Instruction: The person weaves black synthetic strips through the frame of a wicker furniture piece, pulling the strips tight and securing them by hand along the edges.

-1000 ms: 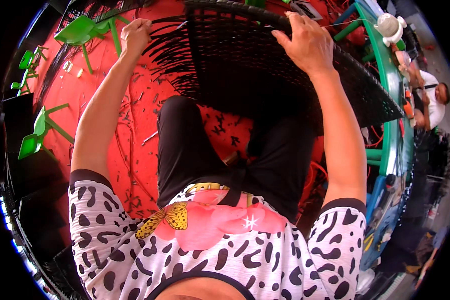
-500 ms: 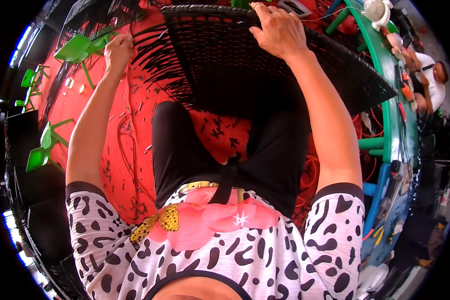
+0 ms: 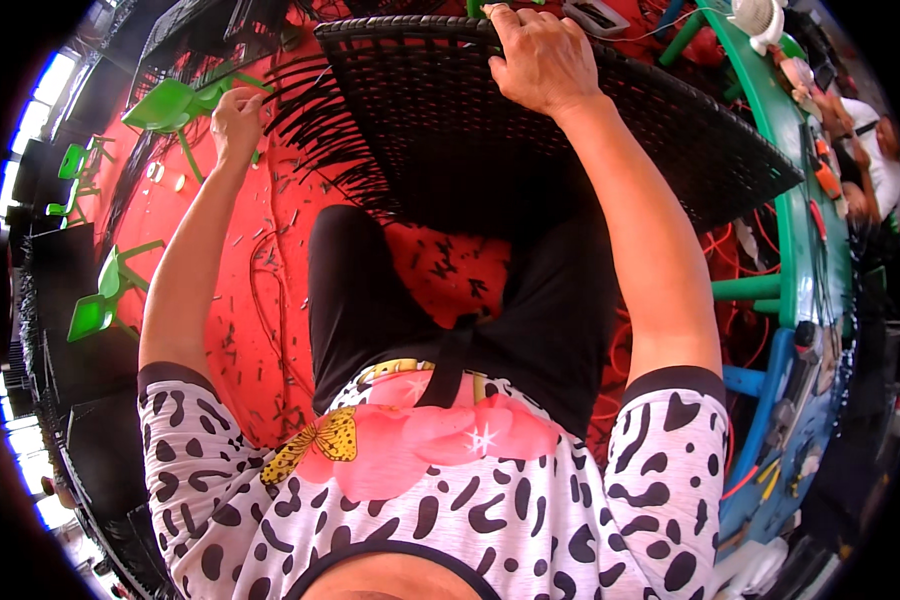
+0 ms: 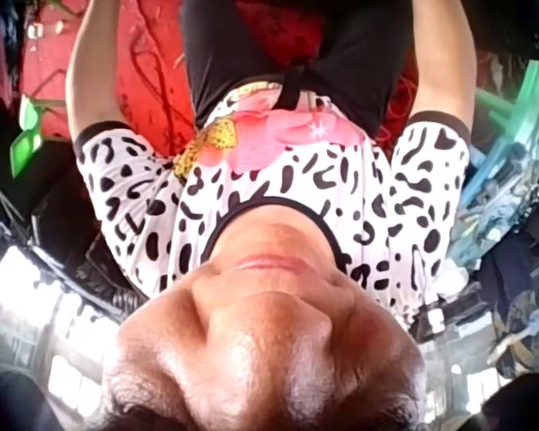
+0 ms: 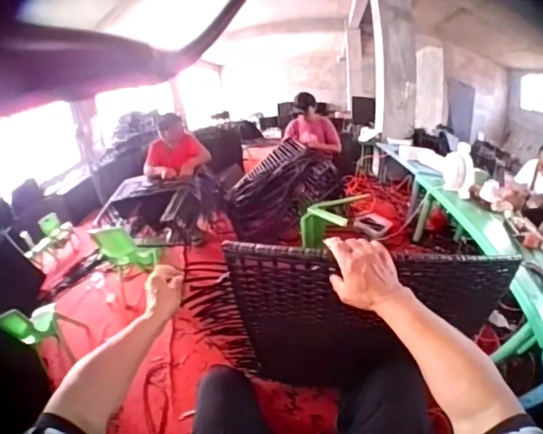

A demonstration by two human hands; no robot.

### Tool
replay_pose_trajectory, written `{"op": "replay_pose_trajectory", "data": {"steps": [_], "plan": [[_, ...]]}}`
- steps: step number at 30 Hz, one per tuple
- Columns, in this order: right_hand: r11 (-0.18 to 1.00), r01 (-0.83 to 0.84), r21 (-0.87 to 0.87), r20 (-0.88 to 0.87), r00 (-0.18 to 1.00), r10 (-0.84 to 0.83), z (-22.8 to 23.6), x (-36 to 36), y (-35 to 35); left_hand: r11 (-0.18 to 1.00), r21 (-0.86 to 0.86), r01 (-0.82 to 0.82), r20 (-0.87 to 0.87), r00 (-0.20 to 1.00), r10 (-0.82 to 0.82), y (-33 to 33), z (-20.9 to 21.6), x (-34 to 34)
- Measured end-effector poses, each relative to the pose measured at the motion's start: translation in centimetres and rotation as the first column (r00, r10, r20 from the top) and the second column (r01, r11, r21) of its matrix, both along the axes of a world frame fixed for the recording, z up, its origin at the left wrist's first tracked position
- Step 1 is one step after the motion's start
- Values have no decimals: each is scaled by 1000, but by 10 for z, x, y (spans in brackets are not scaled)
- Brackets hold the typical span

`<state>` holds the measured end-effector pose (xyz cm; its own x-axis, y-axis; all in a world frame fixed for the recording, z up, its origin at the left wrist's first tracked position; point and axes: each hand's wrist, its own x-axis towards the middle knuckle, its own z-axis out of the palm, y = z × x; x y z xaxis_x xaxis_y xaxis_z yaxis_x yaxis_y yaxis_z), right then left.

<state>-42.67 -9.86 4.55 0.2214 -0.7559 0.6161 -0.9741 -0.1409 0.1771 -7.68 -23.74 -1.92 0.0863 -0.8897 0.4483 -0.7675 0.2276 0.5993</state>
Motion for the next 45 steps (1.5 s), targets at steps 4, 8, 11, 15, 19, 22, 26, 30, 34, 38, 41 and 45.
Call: {"op": "replay_pose_trajectory", "data": {"steps": [4,8,11,15,19,22,26,30,34,38,41,45], "plan": [[998,32,48,11,999,-32,1,3,0,992,-119,-46,0,999,46,12,17,-10],[999,10,-32,-13,1000,-10,-4,1,-2,696,-538,476,446,861,-245,46,46,-57],[999,42,9,-1,999,-42,-1,1,-1,637,-520,569,387,822,-418,61,57,-104],[1000,19,25,4,1000,-19,2,2,1,607,-533,589,382,808,-449,43,58,-149],[982,-172,-79,16,985,174,-3,-23,0,656,-407,635,576,736,-356,33,42,-157],[978,-156,-136,-44,988,151,16,-50,32,709,-357,608,612,726,-314,37,45,-151],[951,161,-262,27,987,-159,31,-139,83,772,-300,561,595,742,-308,33,49,-157],[972,178,-152,26,984,-177,-4,-195,106,707,-449,546,593,774,-221,23,46,-159],[924,359,-133,27,933,-358,-4,-179,104,782,-346,519,630,746,-216,7,39,-154],[923,364,-122,78,931,-357,-6,-177,98,692,-419,588,625,739,-250,-4,39,-147],[921,387,-37,141,915,-379,0,-166,94,725,-358,588,635,723,-273,-11,44,-142],[897,407,175,185,881,-436,9,-157,88,762,-285,582,643,705,-298,-26,47,-138]]}}
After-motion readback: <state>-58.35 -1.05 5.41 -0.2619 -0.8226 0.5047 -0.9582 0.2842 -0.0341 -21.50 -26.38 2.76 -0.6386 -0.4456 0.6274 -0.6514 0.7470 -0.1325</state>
